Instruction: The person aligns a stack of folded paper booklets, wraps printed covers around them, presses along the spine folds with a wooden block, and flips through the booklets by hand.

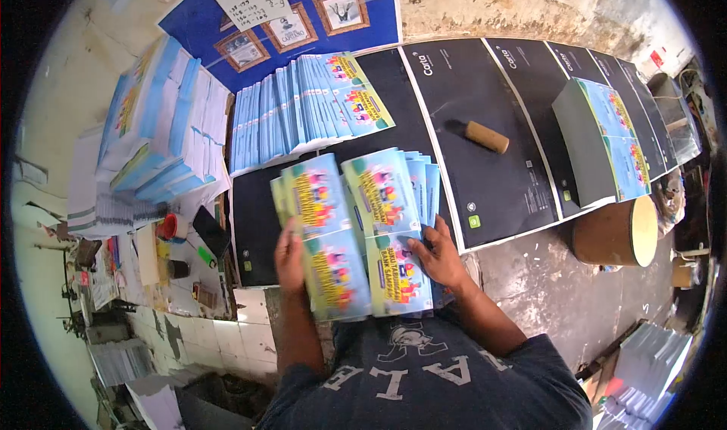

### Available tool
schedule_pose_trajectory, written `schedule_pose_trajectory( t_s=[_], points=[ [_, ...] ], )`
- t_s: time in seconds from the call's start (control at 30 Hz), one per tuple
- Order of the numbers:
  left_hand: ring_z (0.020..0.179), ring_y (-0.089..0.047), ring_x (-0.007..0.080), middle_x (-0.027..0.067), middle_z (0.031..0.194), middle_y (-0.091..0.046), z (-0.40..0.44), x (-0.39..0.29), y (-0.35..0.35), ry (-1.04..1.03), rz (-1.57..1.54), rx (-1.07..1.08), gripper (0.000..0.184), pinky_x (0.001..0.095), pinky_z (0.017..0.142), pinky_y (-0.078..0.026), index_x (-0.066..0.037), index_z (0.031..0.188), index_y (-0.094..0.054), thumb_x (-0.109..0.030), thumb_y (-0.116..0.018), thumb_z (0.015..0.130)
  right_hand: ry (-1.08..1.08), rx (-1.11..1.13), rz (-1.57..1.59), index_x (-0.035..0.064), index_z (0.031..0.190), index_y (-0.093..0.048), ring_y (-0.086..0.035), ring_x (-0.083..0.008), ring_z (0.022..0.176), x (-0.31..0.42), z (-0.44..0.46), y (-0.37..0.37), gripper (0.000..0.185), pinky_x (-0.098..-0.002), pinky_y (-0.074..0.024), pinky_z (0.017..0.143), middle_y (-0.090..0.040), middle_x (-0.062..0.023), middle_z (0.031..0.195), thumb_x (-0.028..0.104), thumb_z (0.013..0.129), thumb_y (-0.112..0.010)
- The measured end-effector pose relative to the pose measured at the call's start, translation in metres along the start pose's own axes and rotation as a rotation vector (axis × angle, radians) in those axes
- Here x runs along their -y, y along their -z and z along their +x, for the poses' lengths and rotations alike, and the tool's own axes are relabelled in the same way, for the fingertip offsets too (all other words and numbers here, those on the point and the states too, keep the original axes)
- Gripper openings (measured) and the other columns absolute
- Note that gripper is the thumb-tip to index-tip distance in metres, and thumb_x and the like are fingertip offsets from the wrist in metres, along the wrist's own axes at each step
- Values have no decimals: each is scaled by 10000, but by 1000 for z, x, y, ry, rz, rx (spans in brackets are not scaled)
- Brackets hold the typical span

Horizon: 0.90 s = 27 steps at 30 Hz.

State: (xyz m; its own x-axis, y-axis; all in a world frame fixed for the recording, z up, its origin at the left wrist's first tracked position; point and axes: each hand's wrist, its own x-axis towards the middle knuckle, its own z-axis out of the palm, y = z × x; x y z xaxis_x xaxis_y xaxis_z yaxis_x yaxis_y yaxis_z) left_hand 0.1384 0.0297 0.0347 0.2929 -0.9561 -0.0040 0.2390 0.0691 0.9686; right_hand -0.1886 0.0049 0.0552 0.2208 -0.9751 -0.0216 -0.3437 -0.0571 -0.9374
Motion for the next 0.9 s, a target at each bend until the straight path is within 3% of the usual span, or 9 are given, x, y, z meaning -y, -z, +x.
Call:
schedule_pose_trajectory(
  t_s=[0.07, 0.27, 0.33, 0.37, 0.5, 0.63, 0.77, 0.87, 0.9],
  points=[
    [1163, -585, 217, 150, 1339, -570, -2, -36, -2, -10, -232, 46, 441, 365, 1019, -461, 13, 1442, -425, -178, -459, 1046, 56, -59, -153, -51, 1078, -651, -428, -447, 1284, -5, -2, -4, 307, -453, -342, 1091, -443, -294, 1358, 212, 923, -679],
    [1164, -556, 178, 119, 1329, -573, -8, -23, -9, -13, -83, -23, 406, 345, 1022, -433, 30, 1409, -463, -158, -460, 1049, 70, -103, -176, 48, 1415, -417, -272, -516, 1392, -8, -8, -15, 720, -538, -263, 1140, -206, -342, 1526, 278, 826, -760],
    [1158, -557, 172, 119, 1326, -575, -6, -14, -23, 2, -66, 31, 407, 336, 1014, -438, 30, 1411, -461, -155, -461, 1049, 216, -127, -648, 109, 1453, -407, -158, -502, 1453, 0, -9, -15, 734, -641, -181, 1136, -124, -322, 1571, 296, 829, -743],
    [1152, -559, 168, 117, 1323, -577, -8, -10, -30, 7, -85, 76, 413, 329, 1011, -442, 20, 1421, -459, -152, -470, 1046, 214, -108, -771, 171, 1441, -468, -86, -455, 1489, 1, -9, -16, 673, -715, -112, 1111, -133, -245, 1609, 331, 839, -720],
    [1173, -543, 155, 115, 1339, -570, -9, -3, -62, 20, 131, 100, 422, 321, 1028, -422, -17, 1438, -467, -146, -497, 1037, 229, 150, -592, 125, 1176, -700, -82, -407, 1505, 0, 1, -4, 350, -686, -63, 1132, -249, -125, 1610, 349, 912, -648],
    [1183, -513, 135, 88, 1358, -546, -14, 7, -89, -2, 55, 210, 443, 300, 1031, -400, -35, 1458, -455, -120, -520, 1027, 116, 144, -313, 63, 993, -749, -152, -403, 1486, 10, 7, 2, 367, -598, -48, 1169, -329, -152, 1561, 398, 953, -603],
    [1184, -518, 133, 91, 1342, -564, -11, 11, -90, -37, 160, 178, 429, 298, 1027, -406, -26, 1441, -473, -115, -524, 1025, 96, 54, -173, 39, 966, -747, -189, -396, 1478, -12, 11, -4, 379, -567, -85, 1169, -425, -155, 1502, 391, 954, -608],
    [1157, -564, 150, 110, 1308, -601, -5, -3, -61, 44, 126, 90, 402, 312, 1016, -437, -13, 1413, -499, -144, -510, 1033, 149, -44, -62, -30, 840, -695, -287, -409, 1444, -21, 11, -6, 253, -494, -216, 1158, -513, -200, 1416, 198, 940, -650],
    [1148, -572, 154, 111, 1311, -600, -1, -8, -43, 27, 39, 65, 396, 314, 1010, -446, -16, 1408, -504, -148, -507, 1034, 155, -50, -54, -29, 901, -667, -316, -417, 1429, -27, 12, -5, 175, -491, -242, 1149, -522, -221, 1388, 146, 907, -672]
  ],
)
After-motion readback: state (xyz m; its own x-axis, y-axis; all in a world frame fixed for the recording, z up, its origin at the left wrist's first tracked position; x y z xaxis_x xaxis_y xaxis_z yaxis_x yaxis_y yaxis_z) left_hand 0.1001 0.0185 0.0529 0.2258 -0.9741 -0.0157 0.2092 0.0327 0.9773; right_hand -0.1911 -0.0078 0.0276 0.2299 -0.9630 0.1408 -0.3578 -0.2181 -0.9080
